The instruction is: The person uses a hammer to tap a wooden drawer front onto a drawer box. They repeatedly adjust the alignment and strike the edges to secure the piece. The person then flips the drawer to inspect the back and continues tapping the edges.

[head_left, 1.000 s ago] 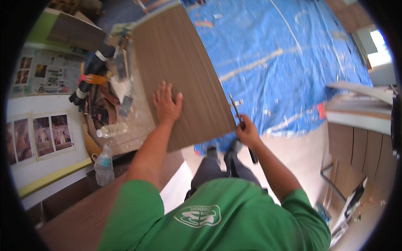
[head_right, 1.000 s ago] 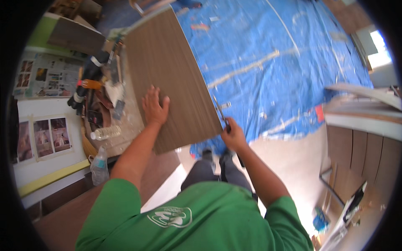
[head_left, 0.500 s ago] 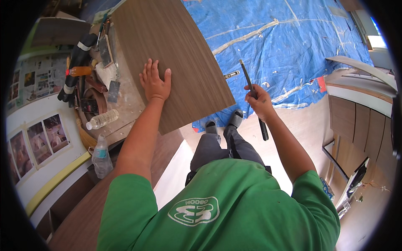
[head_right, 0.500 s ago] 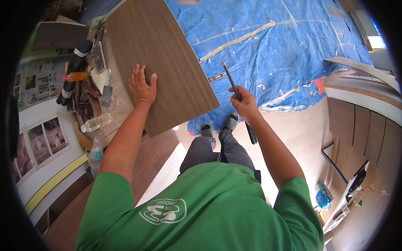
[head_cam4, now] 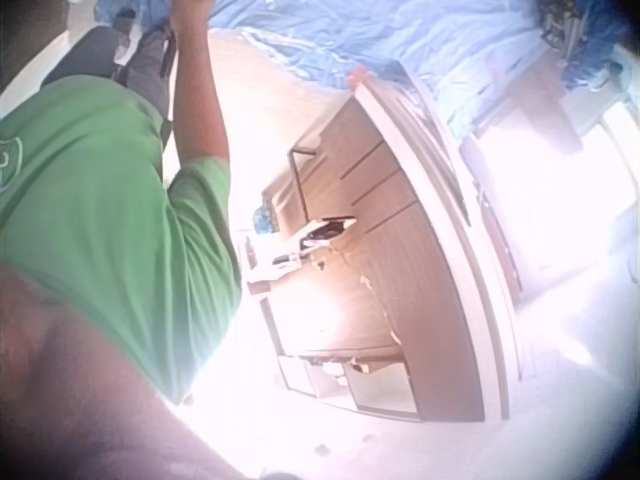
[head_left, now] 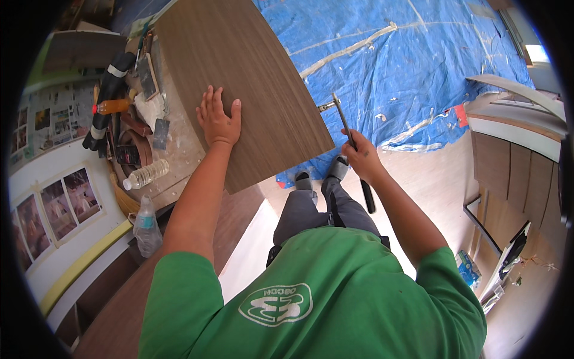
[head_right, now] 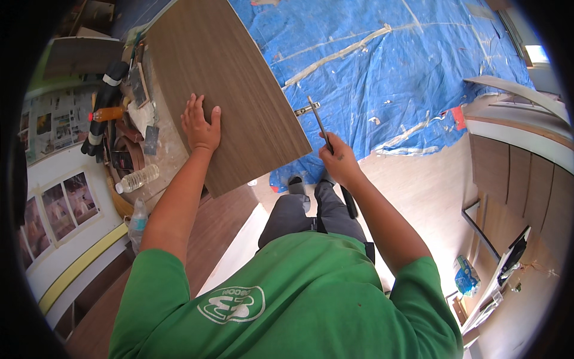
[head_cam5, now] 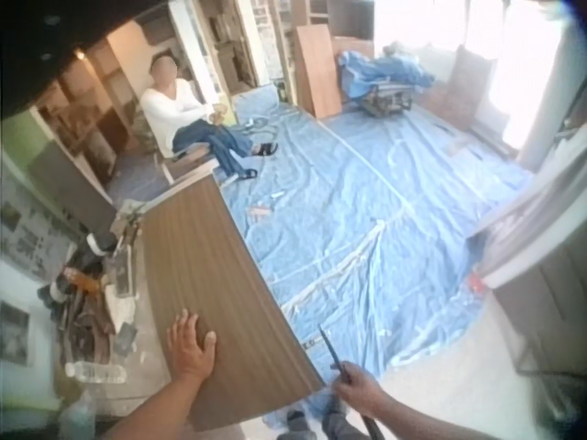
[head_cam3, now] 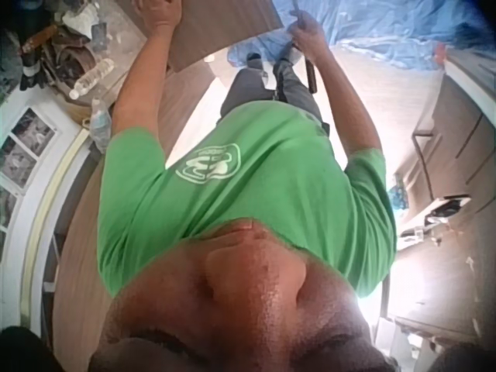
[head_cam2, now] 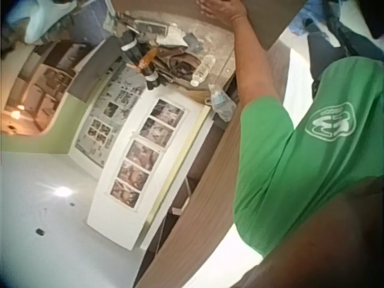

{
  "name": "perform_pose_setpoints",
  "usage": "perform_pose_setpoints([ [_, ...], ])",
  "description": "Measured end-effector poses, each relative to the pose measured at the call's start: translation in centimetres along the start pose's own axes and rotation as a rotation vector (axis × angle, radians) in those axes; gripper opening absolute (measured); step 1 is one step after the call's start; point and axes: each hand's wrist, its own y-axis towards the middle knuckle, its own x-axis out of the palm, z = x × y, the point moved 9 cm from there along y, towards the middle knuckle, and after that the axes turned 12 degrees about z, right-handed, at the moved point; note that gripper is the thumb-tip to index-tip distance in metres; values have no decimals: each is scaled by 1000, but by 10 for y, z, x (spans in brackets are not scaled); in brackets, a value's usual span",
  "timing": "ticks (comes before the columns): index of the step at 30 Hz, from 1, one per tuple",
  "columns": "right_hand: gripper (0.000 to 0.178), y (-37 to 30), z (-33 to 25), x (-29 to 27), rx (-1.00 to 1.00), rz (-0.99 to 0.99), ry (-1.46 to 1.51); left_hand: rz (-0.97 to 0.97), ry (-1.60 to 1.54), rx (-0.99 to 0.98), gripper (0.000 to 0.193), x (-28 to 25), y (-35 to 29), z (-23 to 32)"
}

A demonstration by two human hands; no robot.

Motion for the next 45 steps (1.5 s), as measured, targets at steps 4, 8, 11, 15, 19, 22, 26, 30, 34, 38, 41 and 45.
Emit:
perform_pose_setpoints([
  [4, 44, -42, 11, -6, 144, -49, 82, 28, -12, 14, 61, -3, -2, -1],
  [8, 48, -77, 14, -3, 269, -45, 214, 50, -49, 32, 59, -5, 0, 3],
  [11, 54, -75, 28, 4, 210, -23, 161, 43, -59, 34, 59, -5, 2, 5],
  [15, 52, -80, 15, 9, 144, 8, 32, 45, -48, 42, 61, -3, 0, 2],
  [19, 48, -51, 7, 11, -13, 53, -93, 36, -41, 47, 61, -3, 1, 4],
  [22, 47, -50, 15, 3, 83, 35, -27, 26, -31, 36, 62, -3, 1, 3],
  [26, 47, -61, 19, -1, 57, 25, 14, 23, -33, 27, 63, -2, 1, 3],
  [30, 48, -53, 18, 12, 52, 20, -106, 27, -42, 42, 63, -3, 1, 6],
  [34, 49, -45, 33, 5, 107, 18, 2, 36, -51, 44, 63, -3, 1, 3],
  [38, 53, -57, 17, 7, -191, 76, -124, 41, -44, 39, 62, -2, 1, 3],
  [41, 60, -46, 23, 21, -54, -58, -384, 24, -19, 41, 63, -2, 2, 5],
  [45, 71, -54, 10, 12, 281, -228, -94, 28, -24, 30, 62, -1, 1, 1],
])
